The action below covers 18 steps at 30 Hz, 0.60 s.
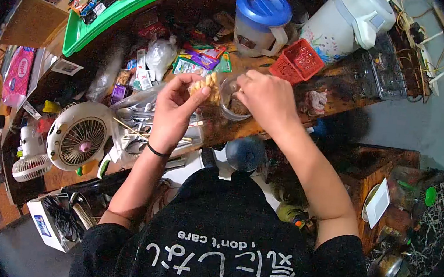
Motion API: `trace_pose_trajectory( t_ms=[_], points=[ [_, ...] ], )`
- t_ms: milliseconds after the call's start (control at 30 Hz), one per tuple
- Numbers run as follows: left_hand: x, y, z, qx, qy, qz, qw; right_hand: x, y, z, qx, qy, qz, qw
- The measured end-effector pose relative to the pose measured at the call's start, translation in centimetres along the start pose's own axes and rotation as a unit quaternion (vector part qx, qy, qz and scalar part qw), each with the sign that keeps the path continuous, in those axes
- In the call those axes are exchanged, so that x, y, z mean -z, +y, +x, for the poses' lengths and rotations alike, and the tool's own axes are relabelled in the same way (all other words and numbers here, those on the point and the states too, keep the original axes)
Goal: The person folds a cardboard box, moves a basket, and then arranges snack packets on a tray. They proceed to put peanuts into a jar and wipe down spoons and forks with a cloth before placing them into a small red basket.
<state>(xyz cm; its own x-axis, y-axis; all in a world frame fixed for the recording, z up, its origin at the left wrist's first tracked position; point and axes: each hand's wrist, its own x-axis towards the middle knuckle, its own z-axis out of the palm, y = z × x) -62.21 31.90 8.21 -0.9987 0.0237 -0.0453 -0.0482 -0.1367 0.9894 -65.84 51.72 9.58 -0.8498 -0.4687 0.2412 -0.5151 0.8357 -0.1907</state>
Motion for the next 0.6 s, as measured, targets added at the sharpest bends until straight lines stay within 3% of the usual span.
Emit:
trace_pose_trajectory(
  t_ms=[167, 233, 267, 300, 333, 400, 500, 600],
  points=[
    [-0.9, 0.5, -1.4, 0.016, 0.011, 0.018, 1.0, 0.6, -0.1, -0.5, 0.001, 0.053, 0.031, 0.998],
    [-0.9, 0.2, -1.3, 0.002, 0.007, 0.04, 0.999, 1.2, 0.5, -1.1, -0.035, 0.16, 0.18, 0.97],
    [-0.9, -0.3, -1.3, -0.005, 0.003, 0.064, 0.998, 1.5, 0.8, -1.5, -0.031, 0.161, 0.178, 0.97],
    [-1.3, -0.3, -0.9, -0.084, 0.01, 0.132, 0.988, 1.8, 1.1, -2.0, -0.066, 0.201, 0.219, 0.953],
    [-1.4, 0.1, -0.6, -0.086, 0.012, 0.131, 0.988, 2.0, 1.5, -2.6, -0.101, 0.24, 0.259, 0.93],
    [-1.9, 1.5, -0.1, -0.166, -0.038, 0.332, 0.928, 1.1, 2.6, -4.0, -0.134, 0.218, 0.276, 0.926],
    [-3.0, 2.2, 0.7, -0.194, -0.027, 0.339, 0.92, -0.2, 3.3, -5.1, -0.231, 0.124, 0.408, 0.875],
    [-3.9, 2.7, 1.3, -0.179, -0.029, 0.358, 0.916, -0.8, 2.9, -5.6, -0.238, 0.089, 0.457, 0.853]
  ],
)
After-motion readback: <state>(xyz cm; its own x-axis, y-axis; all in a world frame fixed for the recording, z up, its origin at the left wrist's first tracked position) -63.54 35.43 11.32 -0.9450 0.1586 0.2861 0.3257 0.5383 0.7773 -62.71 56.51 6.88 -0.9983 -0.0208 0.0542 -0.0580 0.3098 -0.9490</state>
